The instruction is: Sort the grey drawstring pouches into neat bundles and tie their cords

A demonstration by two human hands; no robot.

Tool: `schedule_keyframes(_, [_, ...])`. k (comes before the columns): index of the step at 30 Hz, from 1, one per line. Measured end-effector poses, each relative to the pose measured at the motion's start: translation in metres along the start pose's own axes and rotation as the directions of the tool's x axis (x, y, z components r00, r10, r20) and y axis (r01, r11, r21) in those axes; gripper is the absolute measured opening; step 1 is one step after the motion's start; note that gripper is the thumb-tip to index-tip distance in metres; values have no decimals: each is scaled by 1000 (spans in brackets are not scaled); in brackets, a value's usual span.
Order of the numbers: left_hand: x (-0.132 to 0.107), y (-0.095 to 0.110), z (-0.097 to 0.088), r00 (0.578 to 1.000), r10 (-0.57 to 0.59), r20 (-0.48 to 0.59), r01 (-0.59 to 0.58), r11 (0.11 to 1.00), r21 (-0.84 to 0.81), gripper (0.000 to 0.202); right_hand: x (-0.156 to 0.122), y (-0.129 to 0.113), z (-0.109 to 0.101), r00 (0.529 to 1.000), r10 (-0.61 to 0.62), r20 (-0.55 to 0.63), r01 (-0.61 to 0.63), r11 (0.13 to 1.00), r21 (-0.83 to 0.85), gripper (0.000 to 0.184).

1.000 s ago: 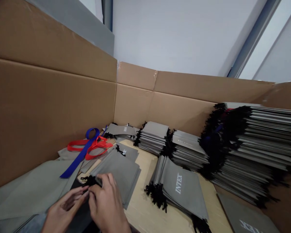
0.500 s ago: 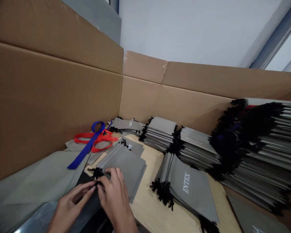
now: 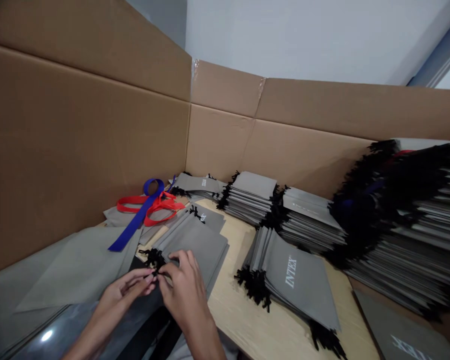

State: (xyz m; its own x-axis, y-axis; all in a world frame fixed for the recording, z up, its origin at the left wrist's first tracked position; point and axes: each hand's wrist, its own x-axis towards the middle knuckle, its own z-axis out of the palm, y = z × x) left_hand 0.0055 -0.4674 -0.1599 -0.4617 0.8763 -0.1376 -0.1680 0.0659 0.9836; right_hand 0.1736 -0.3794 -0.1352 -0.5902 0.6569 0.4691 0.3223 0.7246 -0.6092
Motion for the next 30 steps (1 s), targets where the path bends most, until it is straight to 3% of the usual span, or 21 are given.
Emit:
schedule_keyframes(3, [-3, 4, 3, 992, -126, 19, 128, 978, -166, 57, -2, -1, -2, 1000, 21, -15, -20, 999, 48, 18])
schedule_keyframes(6, [-5, 6, 5, 990, -140, 24, 141, 962, -233, 60, -3, -3, -3, 1000, 26, -9, -26, 998, 63, 17])
schedule_keyframes(17, [-6, 5, 4, 994, -106, 35, 110, 986, -123, 56, -5, -8, -6, 1000, 8, 9, -8, 1000, 18, 14])
schedule_keyframes(27, [-11, 16, 3, 978, -160, 135, 184, 965, -189, 44, 3, -1, -22, 990, -96, 101, 97, 995, -9, 15])
schedule_keyframes(30, [-11, 19, 1, 971, -154, 183, 178, 976, -122, 42, 3, 3, -24, 986, -122, 110, 124, 992, -11, 11])
